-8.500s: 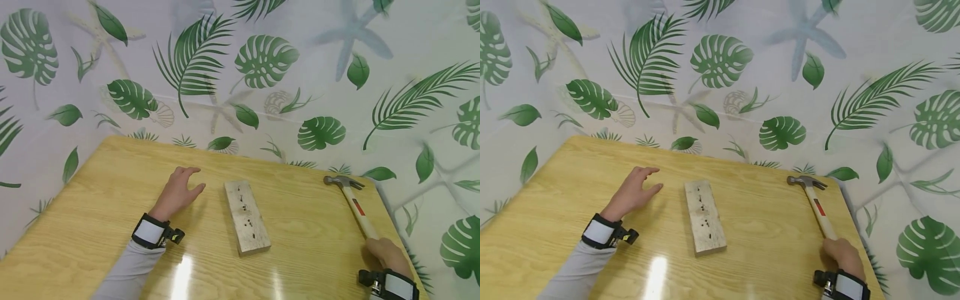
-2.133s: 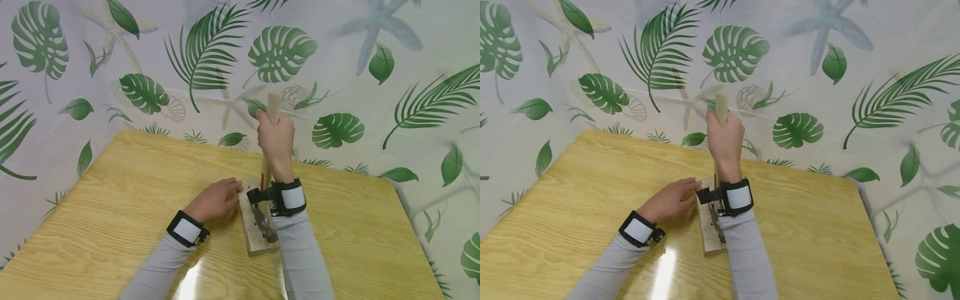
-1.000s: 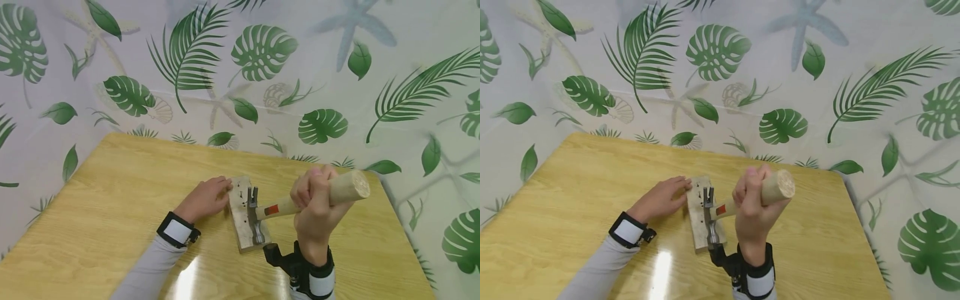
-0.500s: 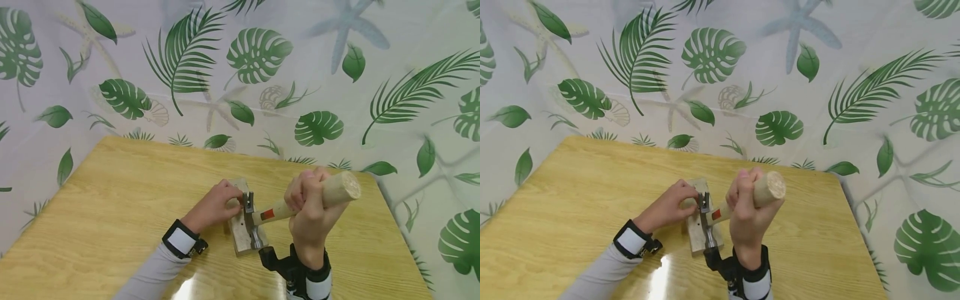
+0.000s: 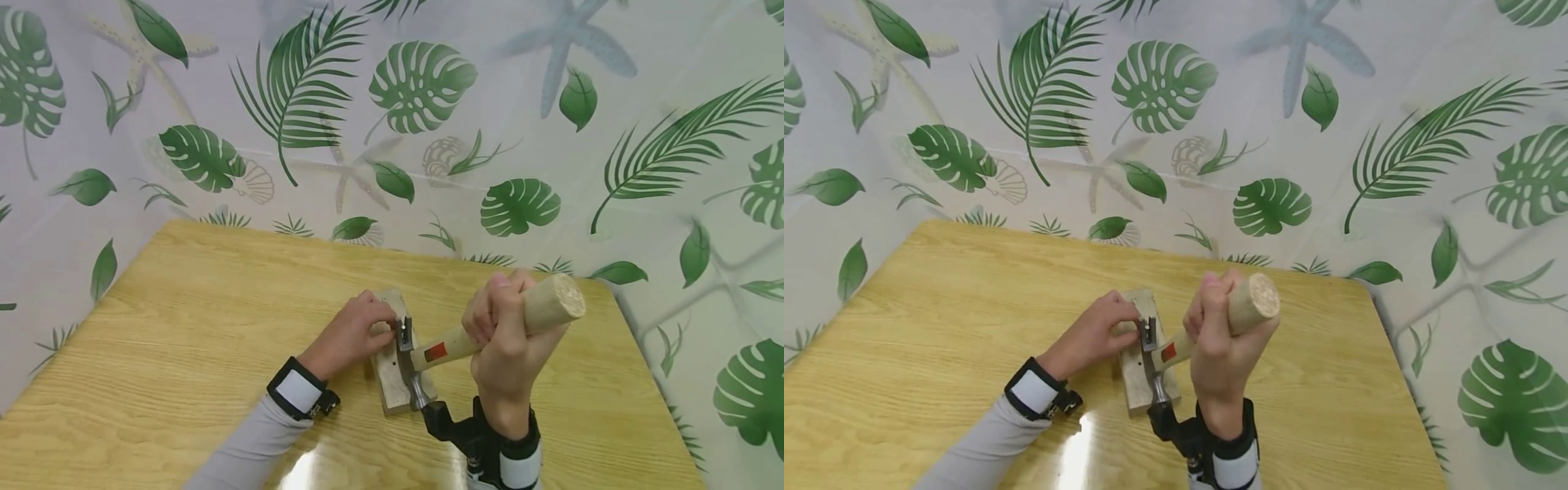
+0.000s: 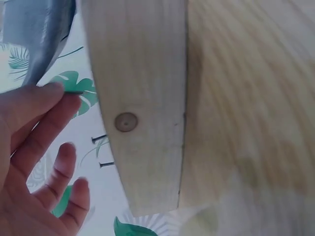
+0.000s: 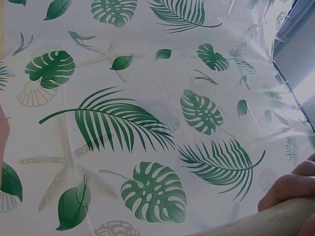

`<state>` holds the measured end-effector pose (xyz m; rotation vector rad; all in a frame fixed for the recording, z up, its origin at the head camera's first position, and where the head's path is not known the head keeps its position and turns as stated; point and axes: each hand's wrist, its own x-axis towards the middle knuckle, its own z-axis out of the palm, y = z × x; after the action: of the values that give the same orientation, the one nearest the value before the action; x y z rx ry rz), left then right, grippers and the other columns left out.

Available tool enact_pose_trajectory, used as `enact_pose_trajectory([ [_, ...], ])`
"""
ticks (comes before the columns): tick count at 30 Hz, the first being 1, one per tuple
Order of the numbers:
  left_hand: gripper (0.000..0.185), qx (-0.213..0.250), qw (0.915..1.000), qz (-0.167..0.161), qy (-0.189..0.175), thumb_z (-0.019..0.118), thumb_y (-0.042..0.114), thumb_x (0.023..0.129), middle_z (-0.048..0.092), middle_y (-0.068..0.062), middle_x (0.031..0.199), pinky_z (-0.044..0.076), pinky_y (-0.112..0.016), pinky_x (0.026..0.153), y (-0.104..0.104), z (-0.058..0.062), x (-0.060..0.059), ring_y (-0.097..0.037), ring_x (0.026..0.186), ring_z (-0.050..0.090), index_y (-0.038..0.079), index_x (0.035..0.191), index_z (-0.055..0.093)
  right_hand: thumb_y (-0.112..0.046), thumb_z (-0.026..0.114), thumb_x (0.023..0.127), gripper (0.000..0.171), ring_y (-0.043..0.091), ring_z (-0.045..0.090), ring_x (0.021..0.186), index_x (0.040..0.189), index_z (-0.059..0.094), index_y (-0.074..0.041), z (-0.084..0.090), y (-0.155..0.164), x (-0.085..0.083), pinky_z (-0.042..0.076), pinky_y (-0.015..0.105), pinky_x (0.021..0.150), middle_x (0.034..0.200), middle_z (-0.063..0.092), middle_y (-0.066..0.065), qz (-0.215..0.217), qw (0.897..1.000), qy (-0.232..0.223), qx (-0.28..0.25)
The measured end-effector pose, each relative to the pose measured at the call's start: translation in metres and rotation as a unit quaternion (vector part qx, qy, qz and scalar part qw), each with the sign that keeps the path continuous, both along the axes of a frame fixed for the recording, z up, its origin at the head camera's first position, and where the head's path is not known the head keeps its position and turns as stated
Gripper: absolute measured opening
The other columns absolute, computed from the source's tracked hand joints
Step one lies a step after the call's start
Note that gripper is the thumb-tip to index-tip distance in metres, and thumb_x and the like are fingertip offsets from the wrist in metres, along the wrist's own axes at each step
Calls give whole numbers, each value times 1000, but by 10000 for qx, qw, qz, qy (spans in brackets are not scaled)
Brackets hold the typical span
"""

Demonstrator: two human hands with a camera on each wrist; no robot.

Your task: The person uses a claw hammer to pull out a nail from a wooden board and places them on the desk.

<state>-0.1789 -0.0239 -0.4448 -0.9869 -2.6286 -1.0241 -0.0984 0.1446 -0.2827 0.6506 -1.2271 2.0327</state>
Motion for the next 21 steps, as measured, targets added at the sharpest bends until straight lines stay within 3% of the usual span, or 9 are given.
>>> enact_pose_trajectory([
  [7,10,506,9976,416,241,74,13,94,73,7,95,45,-29,74,-9,9,-4,-18,86,56,18,102,76,10,46,94,40,8,21,33,60,28,-2,1,-1,0,16,23,29,45,27,-1,68,10000,-19,1],
  [13,17,635,9913,1124,-240,62,11,99,68,1,96,46,-33,77,-37,16,-11,-19,86,55,12,109,75,12,44,92,39,9,21,33,60,28,-2,2,1,3,15,21,30,45,26,0,187,9995,-52,-237],
  [17,19,465,9807,1786,-643,62,12,99,68,-4,93,47,-35,73,-64,16,-18,-22,84,57,9,114,74,11,45,92,38,9,20,32,60,28,-2,2,1,4,14,22,30,45,26,0,157,9994,-80,-289],
  [21,18,246,9637,2480,-958,66,15,97,71,-8,91,47,-32,62,-93,13,-23,-22,77,62,7,113,72,11,45,92,38,9,20,32,60,28,-2,1,0,3,15,22,30,44,26,0,153,9994,-82,-303],
])
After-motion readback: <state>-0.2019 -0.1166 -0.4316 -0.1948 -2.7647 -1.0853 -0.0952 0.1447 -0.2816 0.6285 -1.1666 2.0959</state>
